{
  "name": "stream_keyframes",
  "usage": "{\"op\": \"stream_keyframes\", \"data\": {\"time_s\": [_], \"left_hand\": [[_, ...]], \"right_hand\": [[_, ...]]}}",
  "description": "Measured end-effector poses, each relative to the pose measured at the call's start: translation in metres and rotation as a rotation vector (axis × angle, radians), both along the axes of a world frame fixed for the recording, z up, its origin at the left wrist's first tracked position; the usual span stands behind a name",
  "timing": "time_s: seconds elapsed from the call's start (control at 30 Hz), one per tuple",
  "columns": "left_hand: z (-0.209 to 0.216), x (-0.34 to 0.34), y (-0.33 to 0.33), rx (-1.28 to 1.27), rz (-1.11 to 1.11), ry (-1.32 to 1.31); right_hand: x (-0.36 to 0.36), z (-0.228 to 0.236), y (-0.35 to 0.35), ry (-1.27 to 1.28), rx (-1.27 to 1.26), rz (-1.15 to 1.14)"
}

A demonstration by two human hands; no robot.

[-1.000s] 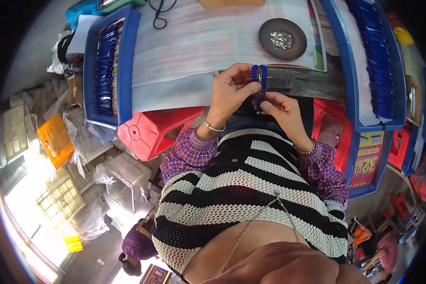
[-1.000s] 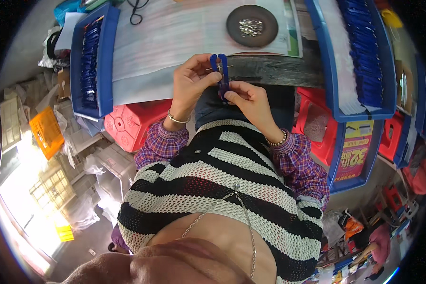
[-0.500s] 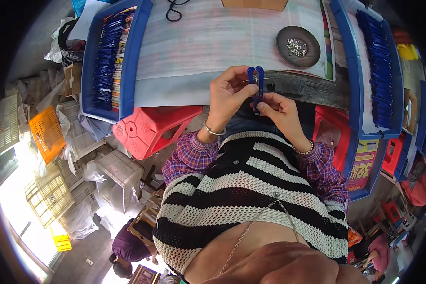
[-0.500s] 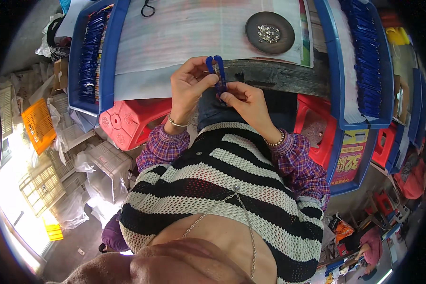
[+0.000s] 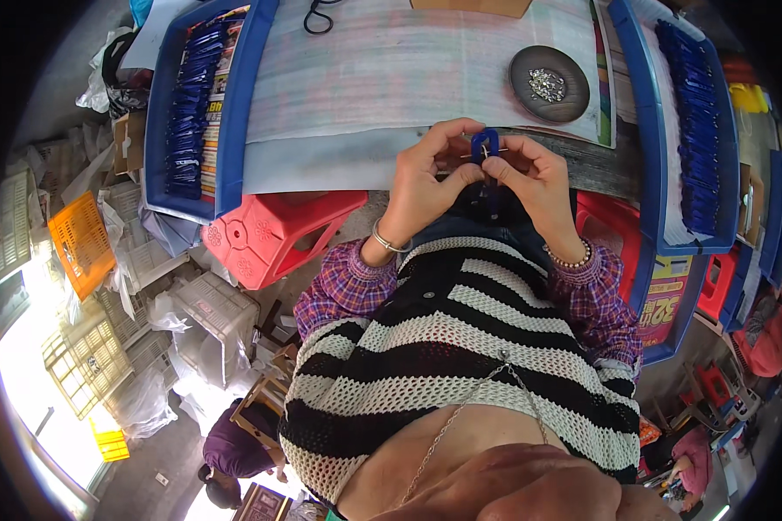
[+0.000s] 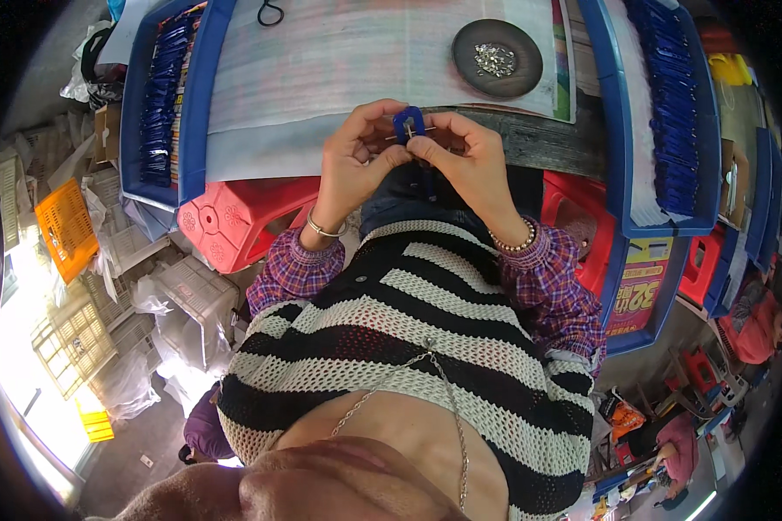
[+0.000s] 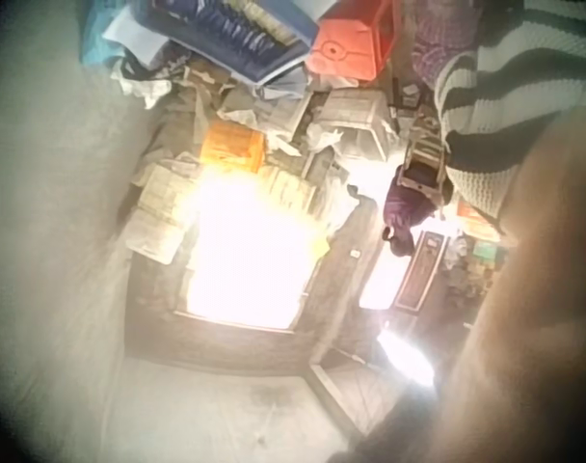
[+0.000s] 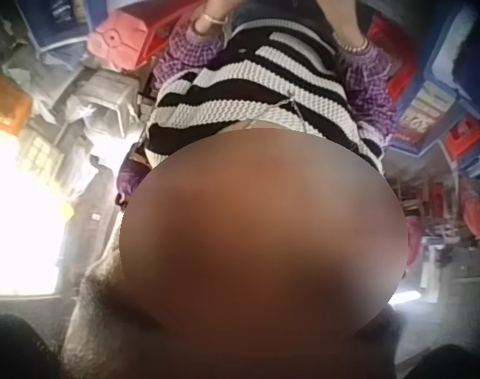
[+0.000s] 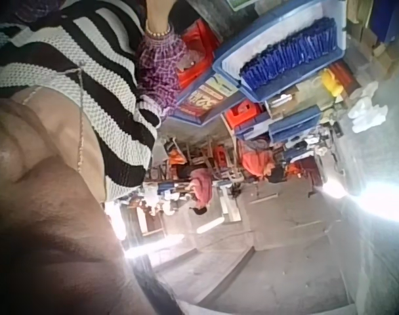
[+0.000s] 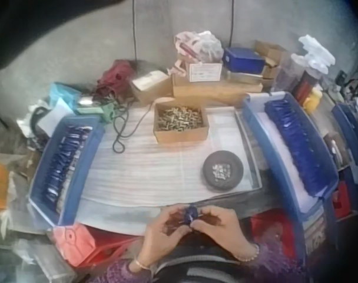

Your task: The person assembles plastic butterfly knives by fitting metal pins into blue handles by hand, then reaches into a box to retrieve packing material.

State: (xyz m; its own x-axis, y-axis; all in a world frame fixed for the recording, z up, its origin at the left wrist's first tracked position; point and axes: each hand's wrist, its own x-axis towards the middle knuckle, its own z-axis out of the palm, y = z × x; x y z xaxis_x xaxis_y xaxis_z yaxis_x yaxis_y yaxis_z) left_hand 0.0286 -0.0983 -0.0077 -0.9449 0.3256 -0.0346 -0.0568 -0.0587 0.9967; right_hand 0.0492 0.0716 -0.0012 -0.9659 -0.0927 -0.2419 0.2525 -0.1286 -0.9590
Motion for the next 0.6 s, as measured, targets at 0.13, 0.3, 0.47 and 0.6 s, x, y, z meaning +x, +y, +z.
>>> {"op": "stream_keyframes", "data": {"time_s": [0.13, 0.3, 0.47, 0.6], "left_hand": [[0.002, 0.002, 0.007, -0.084, -0.106, 0.029], [-0.008, -0.009, 0.004, -0.189, -0.108, 0.147], [0.011, -0.053, -0.001, -0.52, 0.144, 0.9], [0.026, -0.054, 0.011, -0.407, 0.181, 0.747]], "right_hand": [[0.002, 0.005, 0.007, -0.046, -0.141, -0.057], [0.01, 0.015, 0.014, -0.049, -0.281, -0.048], [0.016, 0.015, 0.014, -0.08, -0.286, -0.002], [0.016, 0.005, 0.015, -0.037, -0.138, -0.003]]}}
